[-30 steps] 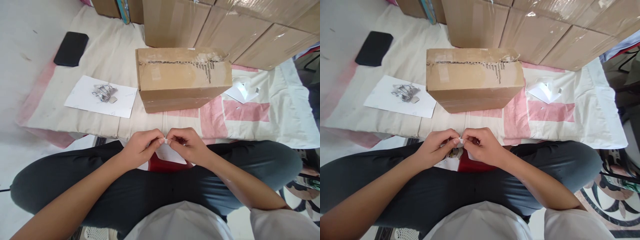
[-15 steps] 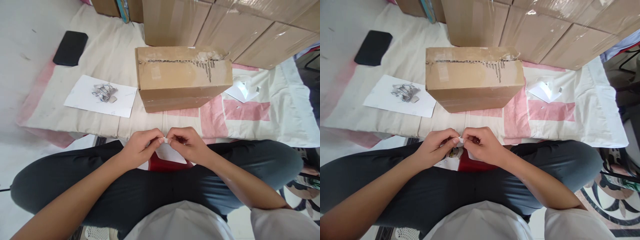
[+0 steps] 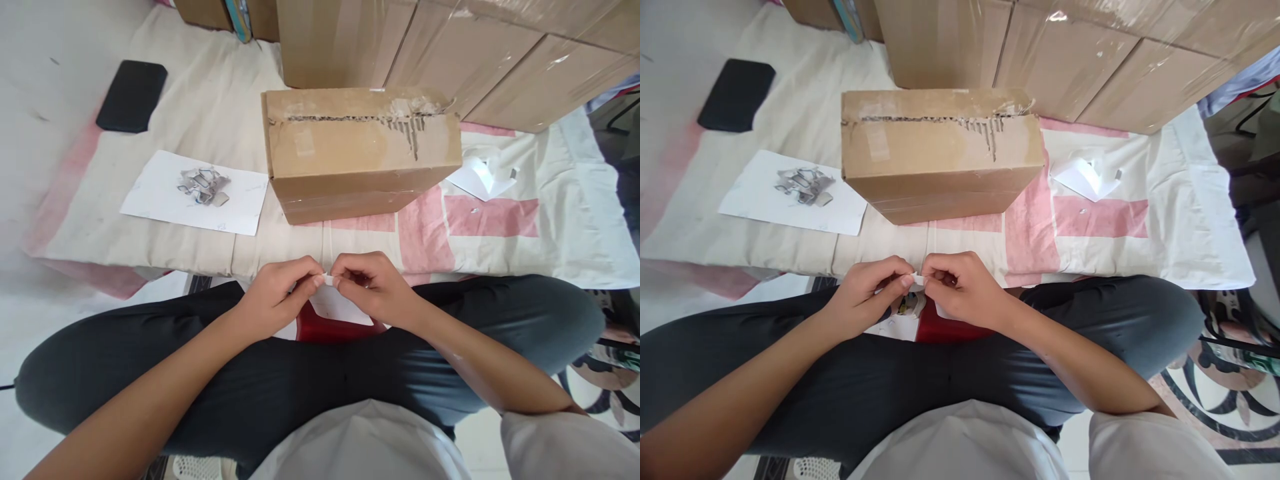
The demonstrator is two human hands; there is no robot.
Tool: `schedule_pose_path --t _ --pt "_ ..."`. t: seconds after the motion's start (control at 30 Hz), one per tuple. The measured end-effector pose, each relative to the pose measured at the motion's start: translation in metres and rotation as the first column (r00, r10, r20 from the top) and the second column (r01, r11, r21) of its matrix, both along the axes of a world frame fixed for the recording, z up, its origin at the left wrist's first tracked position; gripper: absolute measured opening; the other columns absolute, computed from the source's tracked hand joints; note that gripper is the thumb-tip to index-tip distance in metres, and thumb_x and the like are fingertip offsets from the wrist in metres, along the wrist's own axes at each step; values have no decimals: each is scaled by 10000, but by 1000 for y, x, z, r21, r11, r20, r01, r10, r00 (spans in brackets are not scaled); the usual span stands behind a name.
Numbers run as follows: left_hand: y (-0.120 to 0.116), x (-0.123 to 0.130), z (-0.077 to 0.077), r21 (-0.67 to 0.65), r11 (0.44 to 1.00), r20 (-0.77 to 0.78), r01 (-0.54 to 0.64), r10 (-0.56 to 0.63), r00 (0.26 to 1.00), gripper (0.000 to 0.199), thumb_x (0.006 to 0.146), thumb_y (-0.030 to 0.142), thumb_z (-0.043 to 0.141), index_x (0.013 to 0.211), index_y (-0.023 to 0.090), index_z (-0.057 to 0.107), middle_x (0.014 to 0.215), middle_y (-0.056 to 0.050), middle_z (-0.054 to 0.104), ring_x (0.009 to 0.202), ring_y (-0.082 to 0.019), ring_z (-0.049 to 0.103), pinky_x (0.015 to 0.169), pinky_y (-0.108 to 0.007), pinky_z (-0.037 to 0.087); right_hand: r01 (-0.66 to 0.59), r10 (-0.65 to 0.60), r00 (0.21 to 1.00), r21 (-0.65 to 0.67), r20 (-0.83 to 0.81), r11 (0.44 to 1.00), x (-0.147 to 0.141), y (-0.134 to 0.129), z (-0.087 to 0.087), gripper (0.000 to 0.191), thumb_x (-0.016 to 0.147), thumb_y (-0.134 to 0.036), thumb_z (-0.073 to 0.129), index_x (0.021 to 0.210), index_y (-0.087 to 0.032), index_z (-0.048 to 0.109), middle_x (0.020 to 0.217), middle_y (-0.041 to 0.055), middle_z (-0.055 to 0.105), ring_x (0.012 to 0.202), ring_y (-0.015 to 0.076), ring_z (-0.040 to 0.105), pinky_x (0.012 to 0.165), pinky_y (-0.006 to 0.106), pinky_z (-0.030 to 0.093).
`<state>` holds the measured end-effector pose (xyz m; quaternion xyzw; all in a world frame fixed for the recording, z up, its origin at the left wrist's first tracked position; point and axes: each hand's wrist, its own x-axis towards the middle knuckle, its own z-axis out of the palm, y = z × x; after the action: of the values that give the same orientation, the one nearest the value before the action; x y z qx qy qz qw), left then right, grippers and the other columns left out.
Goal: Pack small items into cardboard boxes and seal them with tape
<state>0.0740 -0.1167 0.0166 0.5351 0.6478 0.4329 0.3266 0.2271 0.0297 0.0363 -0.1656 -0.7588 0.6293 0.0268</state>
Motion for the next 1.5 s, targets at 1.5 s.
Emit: schedule_pose_path --t 1.5 --pt "-5 -2 1 -10 1000 16 -13 13 1000 193 1019 281 518 868 193 600 663 62 609 582 -77 554 613 -210 414 5 -5 1000 -30 7 1000 -1 2 3 153 859 -107 574 719 -167 571 534 -88 415 496 54 336 506 212 279"
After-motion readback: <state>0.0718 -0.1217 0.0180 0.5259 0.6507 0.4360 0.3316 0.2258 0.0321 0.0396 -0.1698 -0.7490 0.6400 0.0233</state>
